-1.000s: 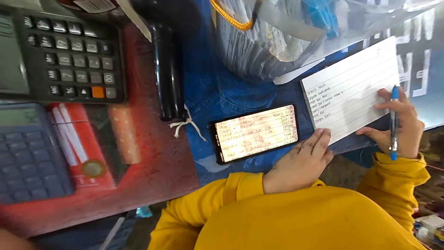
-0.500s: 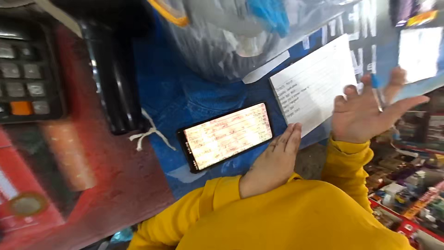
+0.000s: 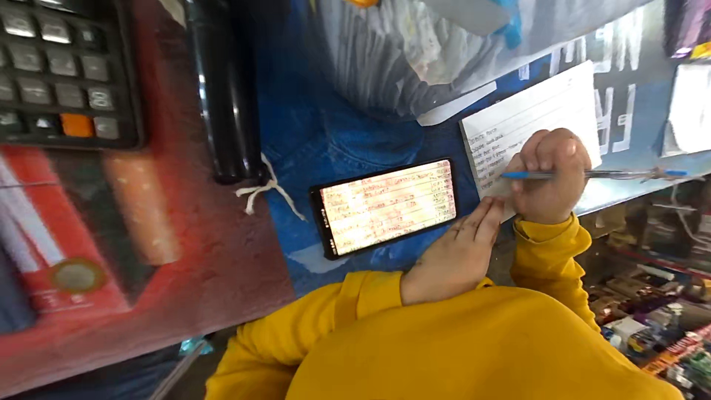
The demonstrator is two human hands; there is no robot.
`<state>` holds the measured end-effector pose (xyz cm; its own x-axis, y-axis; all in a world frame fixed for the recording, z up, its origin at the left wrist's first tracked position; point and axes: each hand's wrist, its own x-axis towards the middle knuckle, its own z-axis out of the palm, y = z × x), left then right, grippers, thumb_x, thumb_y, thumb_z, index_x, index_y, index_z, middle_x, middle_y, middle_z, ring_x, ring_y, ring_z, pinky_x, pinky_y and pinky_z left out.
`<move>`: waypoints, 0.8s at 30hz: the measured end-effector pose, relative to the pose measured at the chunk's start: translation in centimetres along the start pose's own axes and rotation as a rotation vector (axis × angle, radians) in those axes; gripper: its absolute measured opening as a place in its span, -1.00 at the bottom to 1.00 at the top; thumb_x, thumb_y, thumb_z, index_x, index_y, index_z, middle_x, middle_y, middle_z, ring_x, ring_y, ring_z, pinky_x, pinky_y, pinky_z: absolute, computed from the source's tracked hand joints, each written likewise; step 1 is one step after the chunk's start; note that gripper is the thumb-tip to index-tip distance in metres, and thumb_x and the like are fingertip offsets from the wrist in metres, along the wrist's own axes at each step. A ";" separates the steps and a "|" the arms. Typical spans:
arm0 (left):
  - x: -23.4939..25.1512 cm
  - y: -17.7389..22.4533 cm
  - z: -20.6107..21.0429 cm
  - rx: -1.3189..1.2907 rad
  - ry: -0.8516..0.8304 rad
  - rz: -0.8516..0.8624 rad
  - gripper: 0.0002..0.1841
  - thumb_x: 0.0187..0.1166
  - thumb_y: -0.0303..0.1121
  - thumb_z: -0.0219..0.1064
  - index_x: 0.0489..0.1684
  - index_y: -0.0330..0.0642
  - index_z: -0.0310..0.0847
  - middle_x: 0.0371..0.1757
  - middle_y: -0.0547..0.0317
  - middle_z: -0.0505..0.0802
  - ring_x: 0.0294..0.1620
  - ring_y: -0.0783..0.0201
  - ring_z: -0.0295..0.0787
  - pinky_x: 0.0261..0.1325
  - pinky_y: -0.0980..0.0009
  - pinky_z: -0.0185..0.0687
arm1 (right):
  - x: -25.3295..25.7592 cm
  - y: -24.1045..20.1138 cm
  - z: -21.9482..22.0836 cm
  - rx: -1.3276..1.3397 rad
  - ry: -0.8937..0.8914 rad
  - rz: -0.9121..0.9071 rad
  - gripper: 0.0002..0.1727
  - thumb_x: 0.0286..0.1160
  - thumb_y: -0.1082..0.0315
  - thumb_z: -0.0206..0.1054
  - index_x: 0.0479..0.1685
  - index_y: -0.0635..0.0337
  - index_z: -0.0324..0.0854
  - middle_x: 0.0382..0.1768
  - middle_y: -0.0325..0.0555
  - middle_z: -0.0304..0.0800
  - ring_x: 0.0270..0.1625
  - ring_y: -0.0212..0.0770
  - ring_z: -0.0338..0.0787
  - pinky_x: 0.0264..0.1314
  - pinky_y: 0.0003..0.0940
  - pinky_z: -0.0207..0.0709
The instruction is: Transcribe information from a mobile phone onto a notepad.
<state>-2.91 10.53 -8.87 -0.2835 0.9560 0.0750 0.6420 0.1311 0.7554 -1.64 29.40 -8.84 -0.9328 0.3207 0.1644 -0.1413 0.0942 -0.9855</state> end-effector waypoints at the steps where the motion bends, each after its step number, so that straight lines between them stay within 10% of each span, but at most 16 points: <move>1: 0.0 0.0 -0.1 -0.001 -0.018 -0.003 -0.56 0.68 -0.63 0.02 0.53 -0.51 0.44 0.70 -0.22 0.48 0.68 -0.05 0.46 0.55 0.30 0.45 | 0.0 0.0 -0.1 -0.008 0.006 0.012 -0.67 0.79 0.05 0.14 -0.39 -0.26 0.68 -0.36 -0.64 0.73 -0.48 -0.64 0.71 -0.54 -0.74 0.61; 15: 0.0 -0.1 -0.2 0.065 -0.059 0.029 -0.54 0.68 -0.65 0.01 0.57 -0.52 0.40 0.73 -0.23 0.43 0.72 -0.04 0.40 0.61 0.29 0.38 | -0.8 -0.1 0.6 -0.160 -0.009 -0.087 -0.78 0.85 0.02 0.07 0.05 -0.24 0.61 -0.05 -0.56 0.78 -0.22 -0.51 0.85 -0.28 -0.63 0.78; 20: 0.0 0.0 -0.1 -0.001 -0.027 -0.004 -0.57 0.66 -0.63 0.05 0.51 -0.52 0.44 0.70 -0.22 0.48 0.63 -0.04 0.53 0.49 0.29 0.52 | -0.2 -0.6 0.8 -0.058 0.085 -0.063 -0.92 0.65 0.03 0.35 -0.16 -0.32 0.70 0.06 -0.60 0.75 0.04 -0.53 0.79 0.09 -0.61 0.73; 24: 0.0 0.1 0.0 -0.038 0.001 -0.025 -0.61 0.62 -0.65 0.08 0.39 -0.55 0.54 0.61 -0.25 0.58 0.58 -0.12 0.59 0.40 0.22 0.61 | 0.0 -0.8 0.5 -0.016 -0.106 -0.061 -0.62 0.76 -0.05 0.18 -0.44 -0.25 0.74 -0.33 -0.63 0.76 -0.36 -0.63 0.74 -0.35 -0.70 0.66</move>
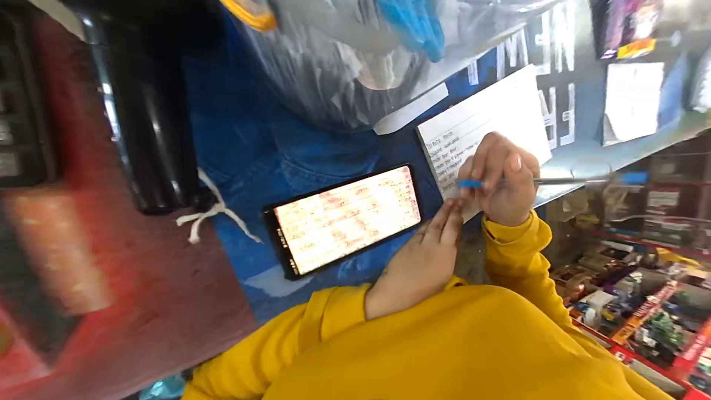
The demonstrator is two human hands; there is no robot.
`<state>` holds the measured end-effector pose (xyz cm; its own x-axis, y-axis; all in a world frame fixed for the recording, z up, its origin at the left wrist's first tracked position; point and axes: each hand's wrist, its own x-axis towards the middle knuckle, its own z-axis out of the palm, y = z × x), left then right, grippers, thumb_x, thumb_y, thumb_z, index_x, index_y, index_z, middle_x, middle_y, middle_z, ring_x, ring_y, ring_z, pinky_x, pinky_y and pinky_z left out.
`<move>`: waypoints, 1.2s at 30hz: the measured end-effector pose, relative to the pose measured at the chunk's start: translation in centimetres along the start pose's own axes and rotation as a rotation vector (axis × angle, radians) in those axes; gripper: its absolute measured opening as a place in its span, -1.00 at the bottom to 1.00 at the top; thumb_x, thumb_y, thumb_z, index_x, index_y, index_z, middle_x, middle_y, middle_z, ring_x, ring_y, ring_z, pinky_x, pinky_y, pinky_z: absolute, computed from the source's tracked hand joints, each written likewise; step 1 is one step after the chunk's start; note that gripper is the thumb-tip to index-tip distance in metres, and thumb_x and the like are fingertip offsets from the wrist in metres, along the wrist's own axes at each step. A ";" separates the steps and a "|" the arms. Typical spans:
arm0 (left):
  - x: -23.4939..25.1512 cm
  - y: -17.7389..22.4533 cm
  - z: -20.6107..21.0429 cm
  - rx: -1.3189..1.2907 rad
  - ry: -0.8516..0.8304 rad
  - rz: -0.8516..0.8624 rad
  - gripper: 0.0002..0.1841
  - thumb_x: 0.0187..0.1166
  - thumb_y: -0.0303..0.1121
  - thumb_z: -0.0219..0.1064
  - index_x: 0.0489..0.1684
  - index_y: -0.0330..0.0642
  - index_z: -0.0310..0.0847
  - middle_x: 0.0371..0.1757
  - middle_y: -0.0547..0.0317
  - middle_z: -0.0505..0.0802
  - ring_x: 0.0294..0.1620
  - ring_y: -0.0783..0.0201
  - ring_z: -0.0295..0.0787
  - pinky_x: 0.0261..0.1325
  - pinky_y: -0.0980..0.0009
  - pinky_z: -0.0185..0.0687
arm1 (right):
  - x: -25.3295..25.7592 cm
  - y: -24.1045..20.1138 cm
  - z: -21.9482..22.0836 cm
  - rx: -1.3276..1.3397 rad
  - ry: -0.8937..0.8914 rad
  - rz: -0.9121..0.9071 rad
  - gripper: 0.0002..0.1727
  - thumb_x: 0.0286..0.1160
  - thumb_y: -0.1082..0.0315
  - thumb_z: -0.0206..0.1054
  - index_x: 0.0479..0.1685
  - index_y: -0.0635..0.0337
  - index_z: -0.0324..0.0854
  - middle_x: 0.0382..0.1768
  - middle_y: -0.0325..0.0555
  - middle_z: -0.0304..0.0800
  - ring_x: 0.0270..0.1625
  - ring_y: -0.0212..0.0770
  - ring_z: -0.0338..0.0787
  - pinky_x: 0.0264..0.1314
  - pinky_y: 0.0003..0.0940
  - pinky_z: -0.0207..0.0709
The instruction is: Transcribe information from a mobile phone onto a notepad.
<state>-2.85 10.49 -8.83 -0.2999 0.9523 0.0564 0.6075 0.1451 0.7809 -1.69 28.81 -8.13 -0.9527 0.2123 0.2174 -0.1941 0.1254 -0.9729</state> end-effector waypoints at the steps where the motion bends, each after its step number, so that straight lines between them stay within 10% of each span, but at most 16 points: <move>1: 0.0 0.1 0.0 -0.010 0.008 -0.006 -0.62 0.62 -0.66 0.08 0.36 -0.56 0.55 0.57 -0.27 0.61 0.55 -0.14 0.61 0.38 0.21 0.63 | -0.1 0.0 0.3 0.003 -0.007 0.017 -0.51 0.78 -0.08 0.12 -0.58 -0.19 0.69 -0.49 -0.61 0.70 -0.50 -0.64 0.68 -0.48 -0.72 0.58; 5: -0.1 -0.1 0.3 0.016 0.056 0.003 -0.62 0.62 -0.66 0.07 0.36 -0.52 0.57 0.56 -0.22 0.64 0.54 -0.10 0.63 0.33 0.26 0.65 | 0.0 0.2 1.7 -0.155 0.158 0.047 -0.40 0.81 -0.11 0.07 -0.79 -0.21 0.45 -0.73 -0.68 0.45 -0.66 -0.73 0.49 -0.59 -0.80 0.38; 36: -0.1 -0.4 0.1 0.195 0.038 0.087 -0.63 0.67 -0.64 0.05 0.39 -0.52 0.56 0.58 -0.18 0.63 0.62 0.02 0.55 0.52 0.37 0.47 | 0.5 0.7 -0.5 -0.032 0.461 0.043 -0.34 0.87 0.30 -0.38 -0.75 -0.14 0.41 -0.77 -0.53 0.53 -0.77 -0.57 0.51 -0.71 -0.67 0.43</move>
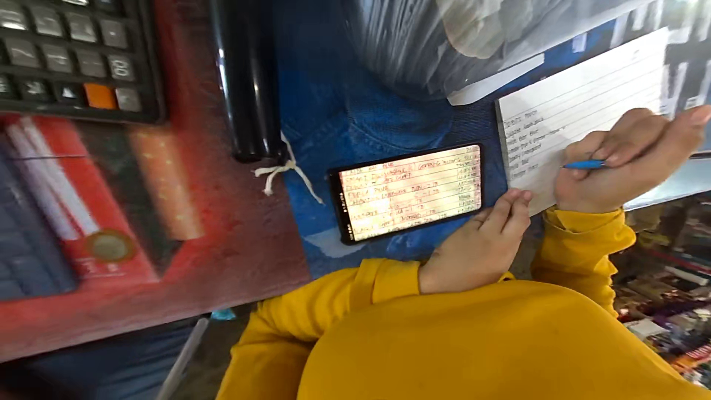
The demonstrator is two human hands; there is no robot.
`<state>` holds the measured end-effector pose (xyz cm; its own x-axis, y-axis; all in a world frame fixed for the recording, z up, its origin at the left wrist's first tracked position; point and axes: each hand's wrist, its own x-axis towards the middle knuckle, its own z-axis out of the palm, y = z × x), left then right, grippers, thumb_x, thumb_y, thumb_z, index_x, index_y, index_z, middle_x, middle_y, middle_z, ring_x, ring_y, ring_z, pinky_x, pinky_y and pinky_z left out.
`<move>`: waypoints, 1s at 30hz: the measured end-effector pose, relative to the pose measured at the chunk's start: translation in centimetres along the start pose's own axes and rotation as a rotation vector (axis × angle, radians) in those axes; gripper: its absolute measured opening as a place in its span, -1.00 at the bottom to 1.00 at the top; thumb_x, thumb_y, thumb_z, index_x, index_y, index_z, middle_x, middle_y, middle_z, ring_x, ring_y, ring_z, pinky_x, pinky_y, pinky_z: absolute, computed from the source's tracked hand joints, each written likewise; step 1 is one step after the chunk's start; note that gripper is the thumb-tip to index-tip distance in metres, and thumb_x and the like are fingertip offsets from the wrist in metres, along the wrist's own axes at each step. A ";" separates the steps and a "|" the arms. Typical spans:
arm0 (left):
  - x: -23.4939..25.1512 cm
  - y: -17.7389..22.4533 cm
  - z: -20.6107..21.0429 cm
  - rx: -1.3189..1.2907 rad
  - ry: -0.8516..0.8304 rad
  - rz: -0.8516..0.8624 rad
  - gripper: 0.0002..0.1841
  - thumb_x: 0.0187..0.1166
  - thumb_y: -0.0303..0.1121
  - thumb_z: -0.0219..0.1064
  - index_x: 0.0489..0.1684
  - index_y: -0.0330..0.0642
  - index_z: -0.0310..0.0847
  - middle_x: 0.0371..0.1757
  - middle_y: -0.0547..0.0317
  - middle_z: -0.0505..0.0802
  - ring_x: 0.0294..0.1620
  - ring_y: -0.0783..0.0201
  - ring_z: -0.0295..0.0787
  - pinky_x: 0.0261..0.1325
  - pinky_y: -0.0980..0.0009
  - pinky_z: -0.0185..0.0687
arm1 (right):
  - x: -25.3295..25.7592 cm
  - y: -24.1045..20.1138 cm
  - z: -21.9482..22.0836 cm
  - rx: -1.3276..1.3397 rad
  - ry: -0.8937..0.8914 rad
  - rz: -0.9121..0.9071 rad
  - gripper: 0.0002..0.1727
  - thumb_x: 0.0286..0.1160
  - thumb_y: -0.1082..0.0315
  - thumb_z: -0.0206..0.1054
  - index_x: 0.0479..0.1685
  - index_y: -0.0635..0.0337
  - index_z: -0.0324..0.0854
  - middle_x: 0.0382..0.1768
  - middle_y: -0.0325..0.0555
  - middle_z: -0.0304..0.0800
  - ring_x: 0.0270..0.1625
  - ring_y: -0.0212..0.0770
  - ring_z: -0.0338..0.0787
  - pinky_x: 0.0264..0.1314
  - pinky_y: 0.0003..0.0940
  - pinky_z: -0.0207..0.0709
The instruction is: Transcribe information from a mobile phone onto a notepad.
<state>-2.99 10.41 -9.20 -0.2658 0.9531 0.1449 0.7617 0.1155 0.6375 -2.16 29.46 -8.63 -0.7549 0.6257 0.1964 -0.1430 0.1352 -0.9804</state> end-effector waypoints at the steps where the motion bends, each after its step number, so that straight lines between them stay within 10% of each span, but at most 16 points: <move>1: 0.0 0.0 -0.1 -0.013 -0.018 -0.004 -0.62 0.68 -0.63 0.04 0.41 -0.53 0.53 0.59 -0.19 0.61 0.63 0.02 0.54 0.53 0.37 0.45 | 0.0 0.1 0.0 0.000 0.007 -0.006 -0.35 0.87 0.30 -0.37 -0.74 -0.13 0.41 -0.76 -0.52 0.54 -0.76 -0.57 0.52 -0.70 -0.67 0.45; 30: 0.3 -0.1 -0.2 0.058 -0.050 0.026 -0.61 0.68 -0.63 0.03 0.43 -0.53 0.51 0.62 -0.19 0.58 0.67 0.02 0.48 0.57 0.37 0.41 | 0.4 0.3 0.0 -0.088 -0.075 -0.067 -0.39 0.87 0.31 -0.27 -0.62 -0.13 0.58 -0.62 -0.56 0.71 -0.63 -0.58 0.68 -0.57 -0.67 0.62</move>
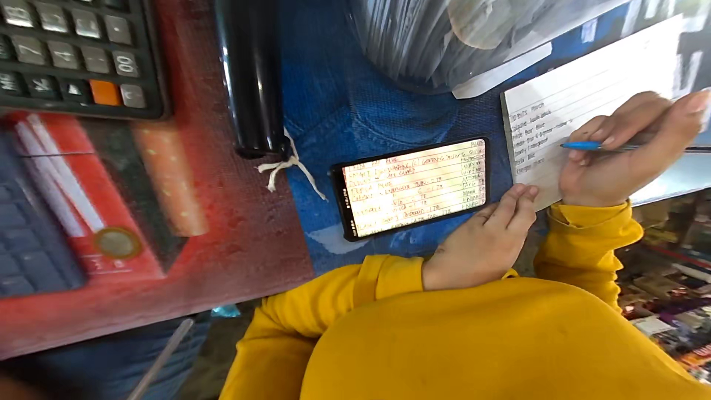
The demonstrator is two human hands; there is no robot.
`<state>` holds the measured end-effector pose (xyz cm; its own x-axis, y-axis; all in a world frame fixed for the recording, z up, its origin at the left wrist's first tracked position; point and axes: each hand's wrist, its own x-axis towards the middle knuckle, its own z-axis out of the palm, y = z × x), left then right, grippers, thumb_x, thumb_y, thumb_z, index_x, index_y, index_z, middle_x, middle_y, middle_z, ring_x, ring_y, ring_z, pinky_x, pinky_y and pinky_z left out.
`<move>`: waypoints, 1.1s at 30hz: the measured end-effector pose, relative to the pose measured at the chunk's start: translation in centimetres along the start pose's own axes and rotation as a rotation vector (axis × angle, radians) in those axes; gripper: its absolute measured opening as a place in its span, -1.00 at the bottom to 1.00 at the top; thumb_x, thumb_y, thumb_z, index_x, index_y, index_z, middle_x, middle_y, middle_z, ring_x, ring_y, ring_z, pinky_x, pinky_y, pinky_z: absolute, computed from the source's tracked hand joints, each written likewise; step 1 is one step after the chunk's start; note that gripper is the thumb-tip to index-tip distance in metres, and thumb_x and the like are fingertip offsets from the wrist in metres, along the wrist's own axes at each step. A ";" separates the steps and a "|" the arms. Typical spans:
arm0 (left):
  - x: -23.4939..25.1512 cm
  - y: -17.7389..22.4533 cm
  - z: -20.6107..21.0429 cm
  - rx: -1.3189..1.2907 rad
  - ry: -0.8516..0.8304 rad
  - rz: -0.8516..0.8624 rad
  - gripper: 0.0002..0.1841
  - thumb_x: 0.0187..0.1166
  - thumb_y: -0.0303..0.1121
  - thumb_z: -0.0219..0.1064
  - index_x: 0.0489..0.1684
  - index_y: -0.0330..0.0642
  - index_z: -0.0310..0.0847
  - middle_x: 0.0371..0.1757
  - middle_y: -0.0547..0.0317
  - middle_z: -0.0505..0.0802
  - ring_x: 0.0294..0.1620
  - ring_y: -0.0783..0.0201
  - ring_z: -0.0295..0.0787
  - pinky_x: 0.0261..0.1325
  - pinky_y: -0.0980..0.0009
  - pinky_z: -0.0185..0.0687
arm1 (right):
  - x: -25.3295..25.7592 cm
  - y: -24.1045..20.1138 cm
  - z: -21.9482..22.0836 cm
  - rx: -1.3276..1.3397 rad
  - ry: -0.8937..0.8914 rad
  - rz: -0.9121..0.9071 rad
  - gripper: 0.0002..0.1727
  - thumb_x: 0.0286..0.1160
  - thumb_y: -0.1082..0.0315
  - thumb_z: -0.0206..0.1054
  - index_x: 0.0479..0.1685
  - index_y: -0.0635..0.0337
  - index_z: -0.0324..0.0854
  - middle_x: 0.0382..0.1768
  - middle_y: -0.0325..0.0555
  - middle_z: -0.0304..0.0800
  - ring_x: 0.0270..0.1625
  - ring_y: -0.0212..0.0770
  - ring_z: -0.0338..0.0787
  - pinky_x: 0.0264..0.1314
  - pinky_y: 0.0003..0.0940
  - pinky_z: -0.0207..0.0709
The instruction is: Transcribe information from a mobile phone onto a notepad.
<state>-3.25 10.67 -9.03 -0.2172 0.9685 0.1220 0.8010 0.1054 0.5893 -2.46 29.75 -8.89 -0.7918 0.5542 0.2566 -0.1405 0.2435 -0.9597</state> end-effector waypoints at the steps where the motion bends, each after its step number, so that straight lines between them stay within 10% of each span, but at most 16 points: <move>1: 0.0 0.0 0.0 0.019 0.003 0.004 -0.61 0.68 -0.64 0.04 0.43 -0.53 0.52 0.61 -0.19 0.59 0.67 0.02 0.48 0.57 0.37 0.41 | 0.0 0.0 0.0 0.002 0.004 -0.001 -0.39 0.87 0.31 -0.27 -0.61 -0.12 0.58 -0.62 -0.55 0.71 -0.63 -0.58 0.69 -0.57 -0.67 0.63; 7: 0.1 -0.1 0.0 0.091 0.002 0.030 -0.62 0.68 -0.63 0.03 0.41 -0.53 0.53 0.60 -0.20 0.60 0.66 0.02 0.49 0.57 0.38 0.41 | 0.1 0.0 0.0 -0.011 0.013 0.007 -0.41 0.86 0.34 -0.26 -0.55 -0.11 0.60 -0.56 -0.54 0.74 -0.59 -0.57 0.71 -0.55 -0.68 0.64; 12: 0.1 0.1 -0.1 -0.003 0.013 0.001 -0.61 0.71 -0.60 0.02 0.45 -0.54 0.49 0.59 -0.22 0.60 0.64 0.02 0.53 0.55 0.38 0.43 | 0.1 -0.2 0.2 -0.114 0.024 0.005 -0.62 0.90 0.33 -0.29 -0.07 -0.08 0.50 -0.26 -0.59 0.82 -0.33 -0.55 0.83 -0.31 -0.63 0.73; 18: -0.1 0.0 -0.1 -0.160 0.093 -0.006 -0.65 0.70 -0.57 0.05 0.35 -0.54 0.56 0.48 -0.29 0.69 0.52 -0.05 0.66 0.48 0.32 0.52 | 0.0 -0.9 0.1 -0.100 -0.194 -0.137 -0.87 0.72 0.02 0.26 -0.06 -0.36 0.72 0.02 -0.72 0.76 0.05 -0.58 0.79 0.07 -0.61 0.72; 24: -0.2 0.2 0.5 -0.154 0.180 -0.044 -0.69 0.59 -0.62 0.13 0.21 -0.51 0.65 0.37 -0.28 0.77 0.38 -0.06 0.77 0.32 0.33 0.66 | -1.1 -1.6 1.1 -0.026 -0.359 0.040 -0.40 0.76 -0.21 0.04 -0.74 -0.22 0.55 -0.61 -0.66 0.57 -0.54 -0.68 0.58 -0.52 -0.76 0.44; 33: -0.3 0.2 0.5 -0.078 0.181 -0.025 -0.69 0.61 -0.63 0.09 0.19 -0.50 0.66 0.34 -0.23 0.79 0.41 -0.02 0.75 0.36 0.37 0.61 | -2.1 -0.5 2.0 -0.243 -0.166 -0.112 -0.47 0.78 0.19 0.19 -0.78 -0.10 0.37 -0.75 -0.61 0.40 -0.66 -0.72 0.47 -0.61 -0.79 0.37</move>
<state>-2.74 10.51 -9.38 -0.3388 0.9086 0.2444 0.7503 0.1042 0.6528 -1.91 26.86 -9.21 -0.8687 0.3800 0.3178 -0.1024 0.4900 -0.8657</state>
